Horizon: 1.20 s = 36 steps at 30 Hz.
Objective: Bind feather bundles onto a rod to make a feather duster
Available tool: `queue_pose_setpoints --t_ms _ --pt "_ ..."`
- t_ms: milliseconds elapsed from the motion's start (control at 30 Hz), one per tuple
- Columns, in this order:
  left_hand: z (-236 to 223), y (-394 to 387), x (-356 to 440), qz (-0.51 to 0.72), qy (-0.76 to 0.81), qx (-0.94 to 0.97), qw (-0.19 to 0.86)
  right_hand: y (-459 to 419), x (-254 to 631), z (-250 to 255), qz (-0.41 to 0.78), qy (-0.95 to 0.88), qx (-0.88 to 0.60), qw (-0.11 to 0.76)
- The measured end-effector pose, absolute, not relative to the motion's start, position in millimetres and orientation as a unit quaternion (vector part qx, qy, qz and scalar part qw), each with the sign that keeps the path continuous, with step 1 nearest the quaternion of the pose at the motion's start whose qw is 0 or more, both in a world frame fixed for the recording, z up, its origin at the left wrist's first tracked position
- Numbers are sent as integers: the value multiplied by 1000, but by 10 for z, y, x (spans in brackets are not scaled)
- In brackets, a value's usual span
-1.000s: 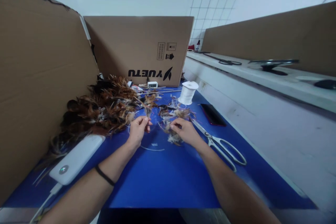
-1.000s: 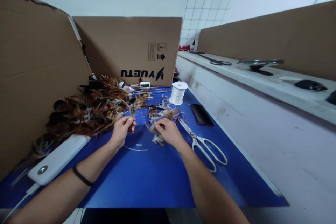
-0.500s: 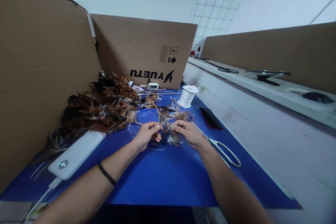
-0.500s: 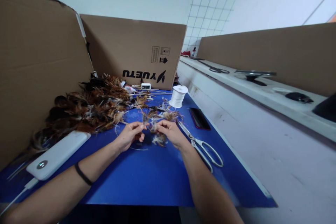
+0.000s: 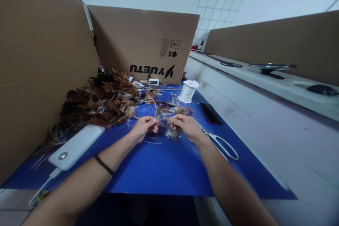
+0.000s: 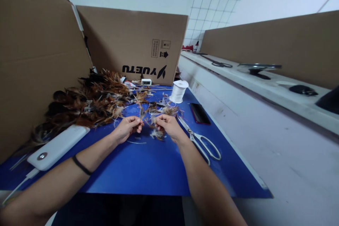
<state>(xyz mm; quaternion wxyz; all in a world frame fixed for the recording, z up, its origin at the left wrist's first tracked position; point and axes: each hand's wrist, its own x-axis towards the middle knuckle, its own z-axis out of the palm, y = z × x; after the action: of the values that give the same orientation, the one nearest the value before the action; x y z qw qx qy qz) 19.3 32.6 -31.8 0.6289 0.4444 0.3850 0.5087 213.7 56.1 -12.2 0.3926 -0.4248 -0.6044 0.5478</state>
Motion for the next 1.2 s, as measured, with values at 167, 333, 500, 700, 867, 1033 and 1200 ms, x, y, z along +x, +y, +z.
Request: queue_pose_setpoints --t_ms 167,333,500,700,867,1033,1200 --pt "-329 346 184 508 397 431 631 655 2215 -192 457 -663 -442 395" --pt "-350 359 180 519 397 427 625 656 2184 -222 172 -779 -430 422" --pt "-340 309 238 520 394 440 617 442 1942 -171 211 -803 -398 390" --pt "-335 257 305 504 404 475 598 407 1853 -268 230 -793 -407 390" --pt "-360 281 291 492 409 473 606 474 1906 -251 333 -716 -434 434" --pt "-390 298 292 490 415 477 600 470 1882 -225 416 -620 -445 495" --pt "-399 299 307 495 415 480 593 442 1835 -243 425 -603 -455 499"
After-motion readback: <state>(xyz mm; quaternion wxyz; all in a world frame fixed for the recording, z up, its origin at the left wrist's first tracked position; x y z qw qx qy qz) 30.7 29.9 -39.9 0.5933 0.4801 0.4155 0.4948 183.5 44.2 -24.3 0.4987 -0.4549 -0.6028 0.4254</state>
